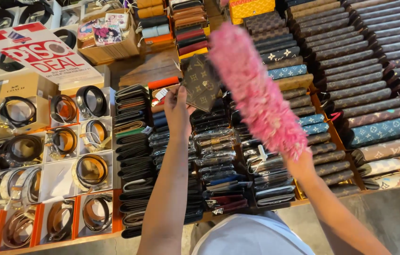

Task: Dusting and organizing wallets and belts on a store display using a pink feather duster.

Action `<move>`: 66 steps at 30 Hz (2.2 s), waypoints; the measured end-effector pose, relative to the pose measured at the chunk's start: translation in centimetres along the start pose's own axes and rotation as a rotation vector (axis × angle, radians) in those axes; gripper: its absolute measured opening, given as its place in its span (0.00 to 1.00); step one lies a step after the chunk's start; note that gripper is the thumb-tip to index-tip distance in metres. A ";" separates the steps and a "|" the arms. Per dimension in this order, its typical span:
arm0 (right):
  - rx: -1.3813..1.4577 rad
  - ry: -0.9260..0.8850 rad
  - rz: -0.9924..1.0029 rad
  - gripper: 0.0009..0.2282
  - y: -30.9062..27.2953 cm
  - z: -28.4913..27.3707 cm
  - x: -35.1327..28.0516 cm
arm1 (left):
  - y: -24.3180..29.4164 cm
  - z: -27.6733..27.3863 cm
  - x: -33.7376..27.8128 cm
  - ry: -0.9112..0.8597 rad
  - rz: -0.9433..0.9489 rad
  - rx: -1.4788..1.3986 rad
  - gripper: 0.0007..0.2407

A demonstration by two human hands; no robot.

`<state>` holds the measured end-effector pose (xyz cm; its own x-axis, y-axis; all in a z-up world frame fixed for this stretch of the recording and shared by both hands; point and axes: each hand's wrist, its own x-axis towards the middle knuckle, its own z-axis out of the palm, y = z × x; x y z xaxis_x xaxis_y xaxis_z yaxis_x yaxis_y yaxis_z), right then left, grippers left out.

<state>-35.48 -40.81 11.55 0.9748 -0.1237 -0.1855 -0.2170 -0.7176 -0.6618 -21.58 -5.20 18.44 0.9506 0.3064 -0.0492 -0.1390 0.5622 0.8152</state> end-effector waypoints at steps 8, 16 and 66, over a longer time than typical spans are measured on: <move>-0.292 0.281 -0.685 0.07 6.1 3.4 2.2 | 1.5 0.6 -2.0 -0.064 0.000 -0.111 0.12; 0.731 -0.019 -0.095 0.05 3.4 3.5 -2.3 | -1.1 -1.4 -1.1 -0.232 -0.572 -0.920 0.16; 0.887 0.030 0.299 0.12 5.3 6.1 2.8 | -10.1 -5.9 24.3 -0.251 0.408 1.238 0.17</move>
<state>-34.24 -40.73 3.09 0.8706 -0.2451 -0.4266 -0.4064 0.1304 -0.9044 1.33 1.10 5.58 0.9450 0.0607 0.3214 -0.2092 -0.6432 0.7365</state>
